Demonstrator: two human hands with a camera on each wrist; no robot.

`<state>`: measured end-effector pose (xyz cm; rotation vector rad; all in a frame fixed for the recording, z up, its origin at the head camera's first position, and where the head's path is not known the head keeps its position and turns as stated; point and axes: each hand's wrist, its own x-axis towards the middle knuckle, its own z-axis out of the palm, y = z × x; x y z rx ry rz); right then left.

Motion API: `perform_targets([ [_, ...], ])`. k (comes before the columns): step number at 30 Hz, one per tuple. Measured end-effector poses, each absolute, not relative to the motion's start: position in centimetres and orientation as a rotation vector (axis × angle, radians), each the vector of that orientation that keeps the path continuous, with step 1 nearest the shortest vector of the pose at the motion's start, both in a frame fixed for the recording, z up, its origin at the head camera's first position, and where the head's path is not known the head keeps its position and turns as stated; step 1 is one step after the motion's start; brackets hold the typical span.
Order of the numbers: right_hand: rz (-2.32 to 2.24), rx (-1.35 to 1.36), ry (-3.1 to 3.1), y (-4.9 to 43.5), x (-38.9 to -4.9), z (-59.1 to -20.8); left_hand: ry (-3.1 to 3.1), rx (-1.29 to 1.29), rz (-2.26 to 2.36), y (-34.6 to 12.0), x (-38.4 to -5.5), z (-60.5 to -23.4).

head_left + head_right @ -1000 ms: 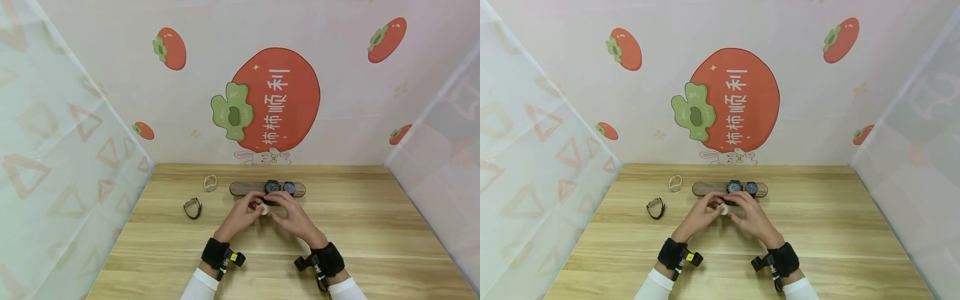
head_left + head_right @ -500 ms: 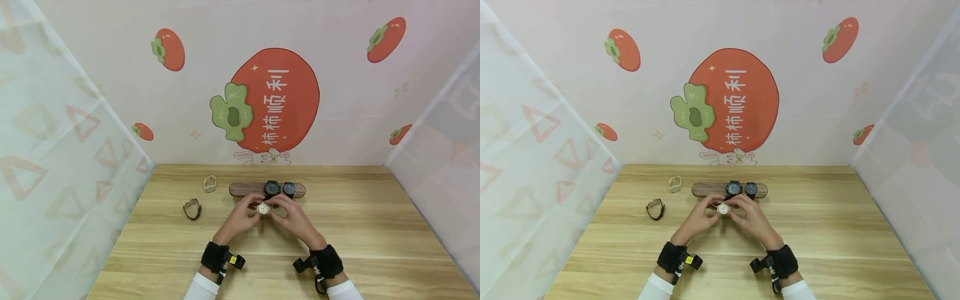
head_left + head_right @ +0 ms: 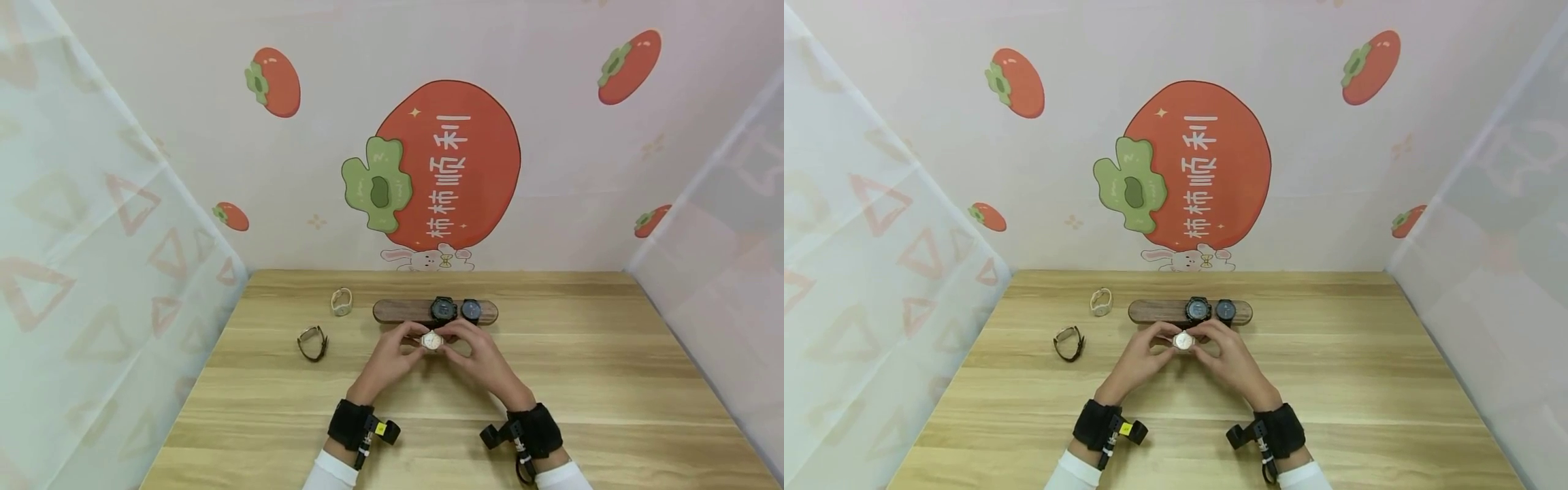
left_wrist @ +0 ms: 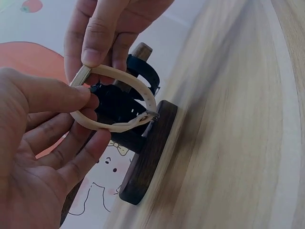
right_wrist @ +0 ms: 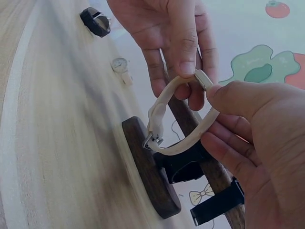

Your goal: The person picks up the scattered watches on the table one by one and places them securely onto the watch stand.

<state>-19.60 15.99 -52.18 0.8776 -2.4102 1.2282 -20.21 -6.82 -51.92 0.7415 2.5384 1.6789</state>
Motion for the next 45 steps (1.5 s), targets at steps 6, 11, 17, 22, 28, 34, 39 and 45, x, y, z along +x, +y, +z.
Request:
perform_targets([
  [6,1.244,0.870,-2.404,16.14,-19.42,-52.26,2.549,0.754,1.676,-6.90,-20.30,-52.06],
  [11,1.285,0.859,-2.436,16.25,-19.25,-52.27,2.534,0.743,1.688,-7.06,-20.23,-52.09],
  [17,1.303,0.853,-2.416,16.25,-19.19,-52.41,2.498,0.713,1.759,-7.33,-20.10,-52.20],
  [22,1.325,0.832,-2.390,16.23,-19.16,-52.54,2.493,0.724,1.841,-7.37,-20.17,-52.40],
  [28,1.342,0.806,-2.366,16.30,-19.21,-52.69,2.567,0.790,1.817,-7.18,-20.19,-52.71],
  [34,1.374,0.813,-2.327,16.26,-19.37,-52.70,2.553,0.875,1.807,-7.10,-20.01,-52.69],
  [39,1.411,0.811,-2.333,16.20,-19.48,-52.88,2.519,0.928,1.773,-7.06,-19.88,-52.73],
  [45,1.420,0.827,-2.347,16.20,-19.53,-53.03,2.456,0.964,1.772,-7.12,-19.73,-52.81],
])
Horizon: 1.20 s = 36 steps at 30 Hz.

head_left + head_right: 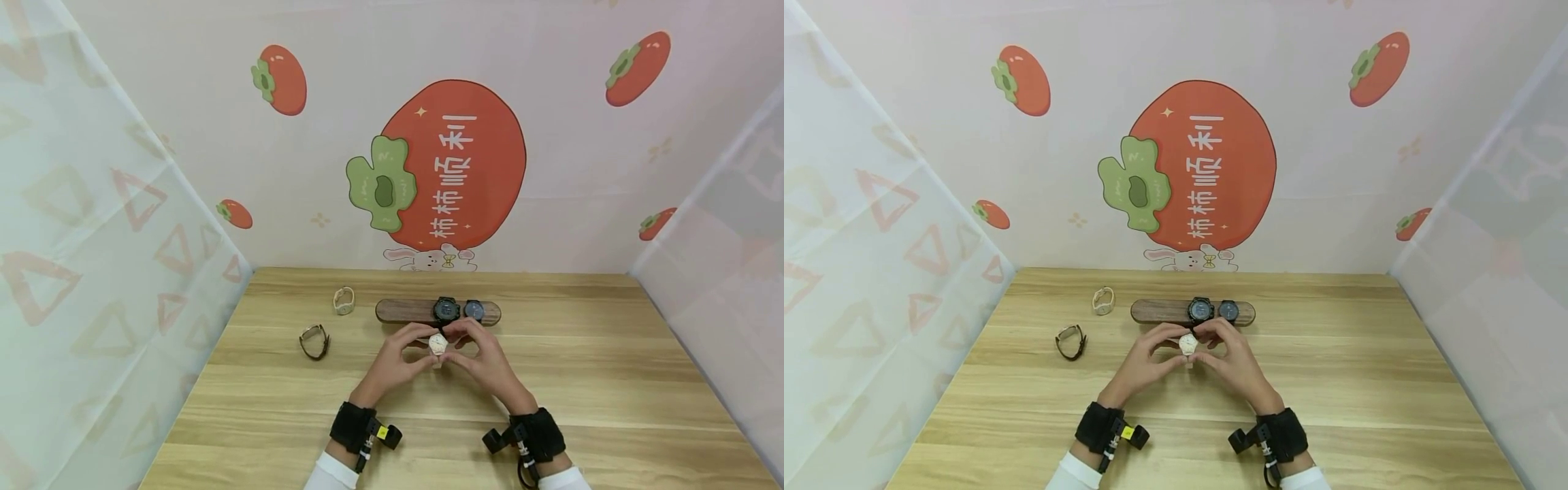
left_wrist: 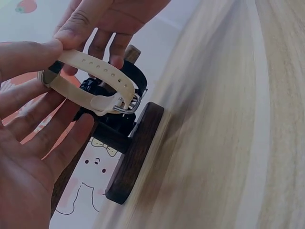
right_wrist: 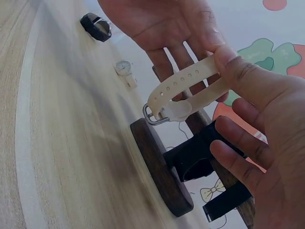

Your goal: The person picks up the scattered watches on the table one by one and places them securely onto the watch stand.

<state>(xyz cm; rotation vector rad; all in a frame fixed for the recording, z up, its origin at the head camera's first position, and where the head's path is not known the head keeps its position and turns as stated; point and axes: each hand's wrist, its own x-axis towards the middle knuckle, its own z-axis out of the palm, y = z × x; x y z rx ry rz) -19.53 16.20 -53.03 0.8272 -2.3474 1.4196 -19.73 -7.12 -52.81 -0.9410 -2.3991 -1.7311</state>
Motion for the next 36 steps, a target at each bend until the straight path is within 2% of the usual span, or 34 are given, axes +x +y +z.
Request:
perform_targets([
  [36,1.421,0.835,-2.469,16.08,-19.13,-52.94,-2.437,-0.956,-1.705,-7.43,-19.70,-53.06],
])
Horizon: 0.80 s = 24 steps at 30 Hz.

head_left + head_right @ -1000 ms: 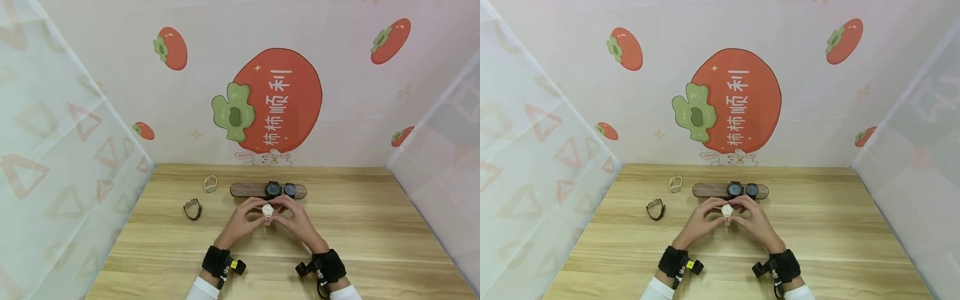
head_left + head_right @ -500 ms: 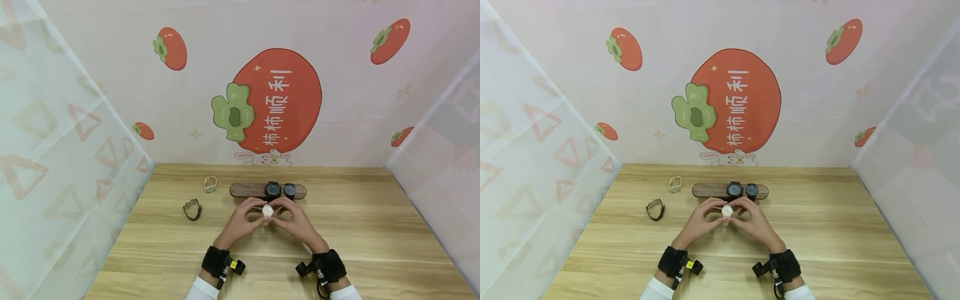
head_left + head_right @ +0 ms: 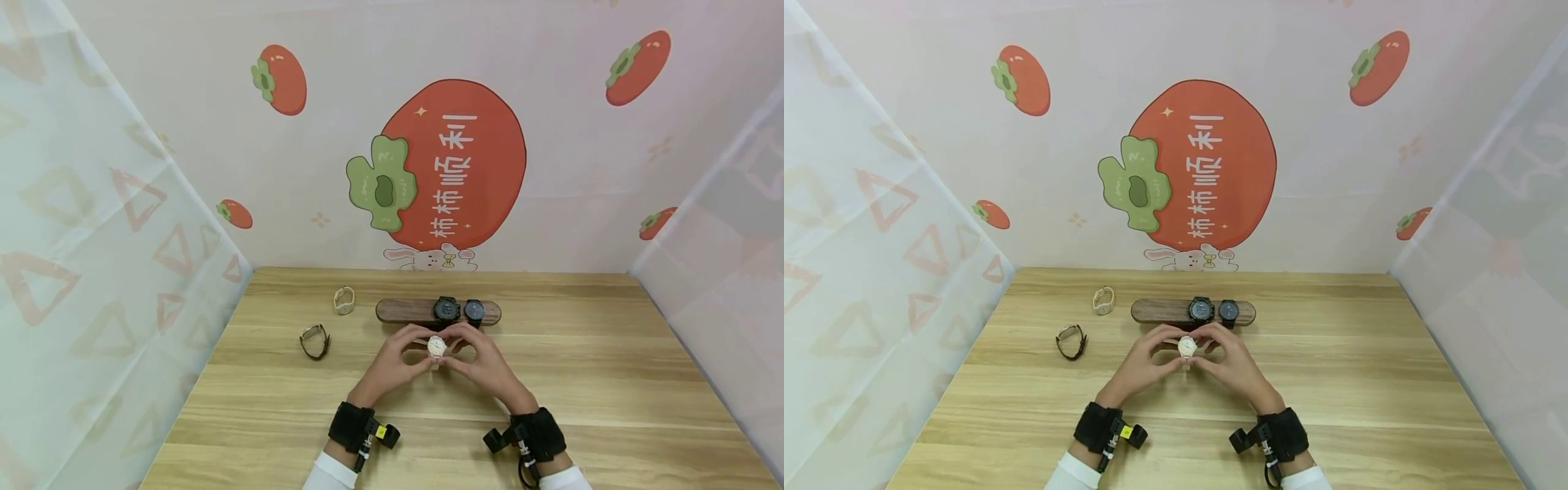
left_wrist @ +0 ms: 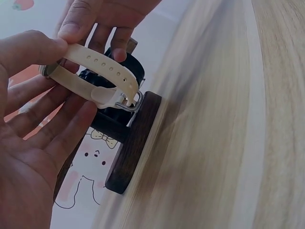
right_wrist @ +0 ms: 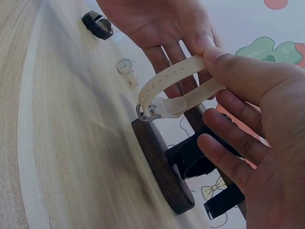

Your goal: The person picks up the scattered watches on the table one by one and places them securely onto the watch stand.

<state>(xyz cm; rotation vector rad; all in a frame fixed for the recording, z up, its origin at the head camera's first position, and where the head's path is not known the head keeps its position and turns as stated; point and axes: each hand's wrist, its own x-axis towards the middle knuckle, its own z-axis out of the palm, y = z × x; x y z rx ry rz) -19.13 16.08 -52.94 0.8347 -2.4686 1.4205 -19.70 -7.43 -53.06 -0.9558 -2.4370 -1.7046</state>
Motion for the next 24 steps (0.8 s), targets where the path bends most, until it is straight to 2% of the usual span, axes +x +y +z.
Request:
perform_targets([
  [14,1.372,0.849,-2.507,16.2,-19.0,-52.3,-2.442,-0.983,-1.605,-7.4,-19.9,-53.5],
  [24,1.227,0.827,-2.403,18.3,-19.6,-51.8,-2.447,-0.983,-1.601,-7.2,-19.9,-53.8],
])
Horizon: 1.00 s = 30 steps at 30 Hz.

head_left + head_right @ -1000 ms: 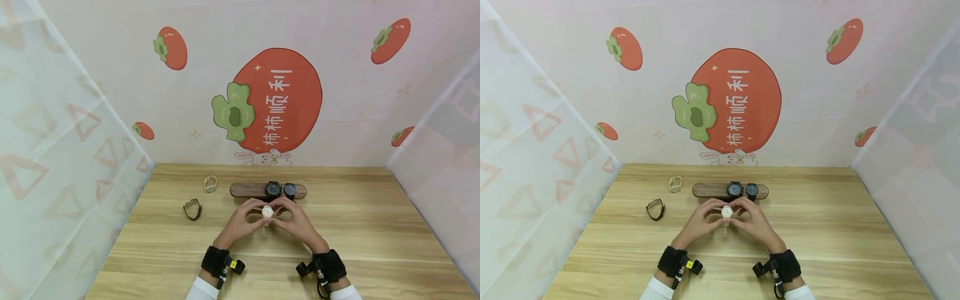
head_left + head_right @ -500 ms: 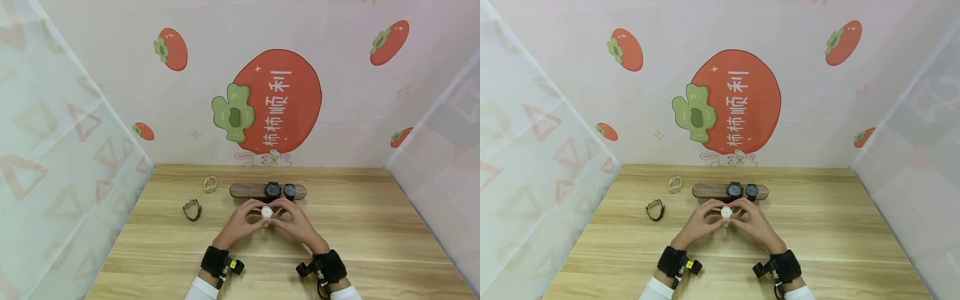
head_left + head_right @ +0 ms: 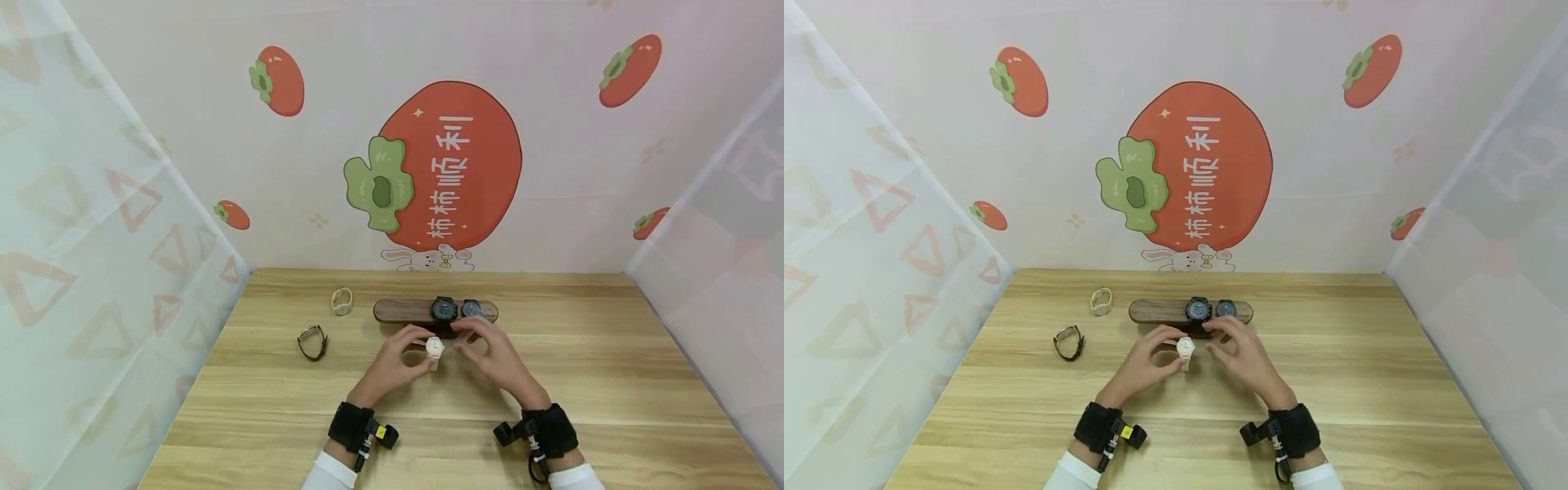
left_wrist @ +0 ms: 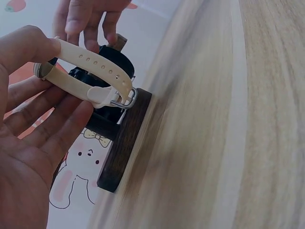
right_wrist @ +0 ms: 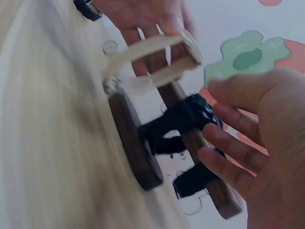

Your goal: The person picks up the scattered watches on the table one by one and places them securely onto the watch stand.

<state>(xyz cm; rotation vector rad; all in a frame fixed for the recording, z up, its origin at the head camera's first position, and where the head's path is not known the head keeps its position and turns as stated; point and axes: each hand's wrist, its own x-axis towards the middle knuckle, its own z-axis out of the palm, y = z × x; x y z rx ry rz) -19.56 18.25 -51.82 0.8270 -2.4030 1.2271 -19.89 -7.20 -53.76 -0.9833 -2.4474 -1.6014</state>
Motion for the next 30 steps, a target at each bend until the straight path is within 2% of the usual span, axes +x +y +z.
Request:
perform_targets([
  [16,1.009,0.493,-2.385,21.8,-21.8,-52.2,-2.444,-0.981,-1.595,-7.2,-19.8,-54.0],
  [30,1.072,0.414,-2.508,22.2,-22.1,-52.7,-2.452,-0.935,-1.443,-8.3,-19.7,-54.5],
])
